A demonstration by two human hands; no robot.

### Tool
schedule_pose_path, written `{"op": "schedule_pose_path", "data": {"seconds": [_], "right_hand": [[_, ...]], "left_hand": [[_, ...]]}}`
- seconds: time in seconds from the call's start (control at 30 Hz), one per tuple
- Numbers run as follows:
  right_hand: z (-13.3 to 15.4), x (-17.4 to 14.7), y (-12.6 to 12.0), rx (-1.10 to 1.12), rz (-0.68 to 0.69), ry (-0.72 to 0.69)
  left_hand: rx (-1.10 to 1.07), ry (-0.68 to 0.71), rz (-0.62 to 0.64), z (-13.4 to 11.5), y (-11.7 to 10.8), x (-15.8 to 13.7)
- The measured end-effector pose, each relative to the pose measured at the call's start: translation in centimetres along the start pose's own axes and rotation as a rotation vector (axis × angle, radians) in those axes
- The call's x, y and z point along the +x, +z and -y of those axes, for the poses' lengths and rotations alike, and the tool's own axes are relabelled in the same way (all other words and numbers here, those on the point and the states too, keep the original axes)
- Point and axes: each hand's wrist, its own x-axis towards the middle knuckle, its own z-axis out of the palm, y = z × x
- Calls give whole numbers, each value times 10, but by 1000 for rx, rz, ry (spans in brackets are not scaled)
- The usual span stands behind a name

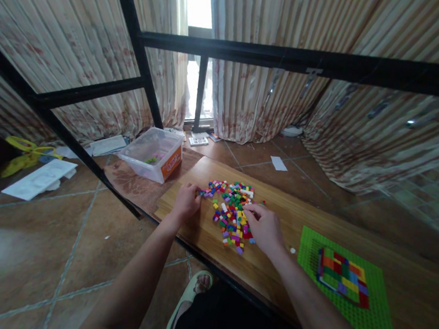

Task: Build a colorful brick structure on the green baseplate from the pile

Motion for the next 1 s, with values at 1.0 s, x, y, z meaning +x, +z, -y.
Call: {"op": "schedule_pose_path", "data": {"seconds": [1.0], "right_hand": [[16,2,20,827,-63,485]], "left_hand": [[-395,226,-61,-57,16,-47]]}}
